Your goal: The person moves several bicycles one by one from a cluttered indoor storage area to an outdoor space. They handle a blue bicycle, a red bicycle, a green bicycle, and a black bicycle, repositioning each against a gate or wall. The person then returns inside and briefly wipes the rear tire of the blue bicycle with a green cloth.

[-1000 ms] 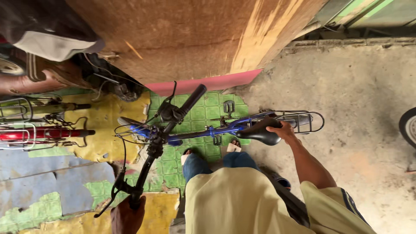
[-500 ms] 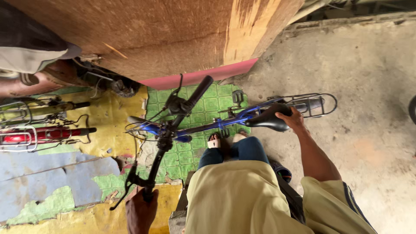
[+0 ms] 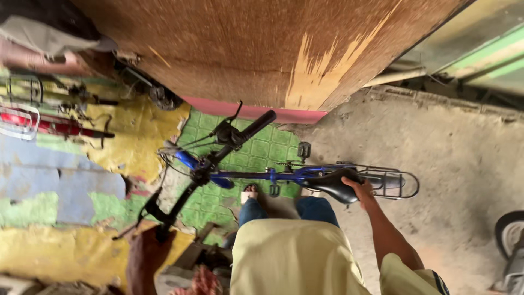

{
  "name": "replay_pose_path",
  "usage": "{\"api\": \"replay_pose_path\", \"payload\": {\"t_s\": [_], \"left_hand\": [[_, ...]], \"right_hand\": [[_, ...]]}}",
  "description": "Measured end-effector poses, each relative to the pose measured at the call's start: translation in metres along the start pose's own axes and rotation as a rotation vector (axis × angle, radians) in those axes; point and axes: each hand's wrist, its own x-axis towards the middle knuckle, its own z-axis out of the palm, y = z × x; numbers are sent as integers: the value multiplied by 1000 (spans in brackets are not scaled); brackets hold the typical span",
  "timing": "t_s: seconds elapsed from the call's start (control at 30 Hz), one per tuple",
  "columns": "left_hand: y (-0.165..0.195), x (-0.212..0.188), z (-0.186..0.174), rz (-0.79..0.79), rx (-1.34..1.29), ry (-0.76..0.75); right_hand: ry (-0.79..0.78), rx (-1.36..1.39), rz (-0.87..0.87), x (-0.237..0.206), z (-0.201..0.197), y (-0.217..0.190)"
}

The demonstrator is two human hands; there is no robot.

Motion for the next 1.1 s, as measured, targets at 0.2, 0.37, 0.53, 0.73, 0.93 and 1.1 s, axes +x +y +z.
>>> {"api": "replay_pose_path", "payload": {"t_s": [0.2, 0.37, 0.53, 0.73, 0.93, 1.1], "left_hand": [[20, -43, 0, -120, -49, 83], [18, -80, 14, -182, -148, 130], [21, -111, 30, -235, -258, 221], [46, -152, 51, -396, -325, 180], [117, -197, 106, -535, -463, 154], [165, -214, 145, -446, -335, 284]], "right_hand": [[-209, 70, 124, 9, -19, 3], [-202, -77, 111, 10, -25, 4], [-234, -202, 105, 18, -32, -3], [-258, -251, 74, 50, -62, -12], [-294, -281, 33, 94, -103, -34], [-307, -327, 40, 130, -146, -42]]}}
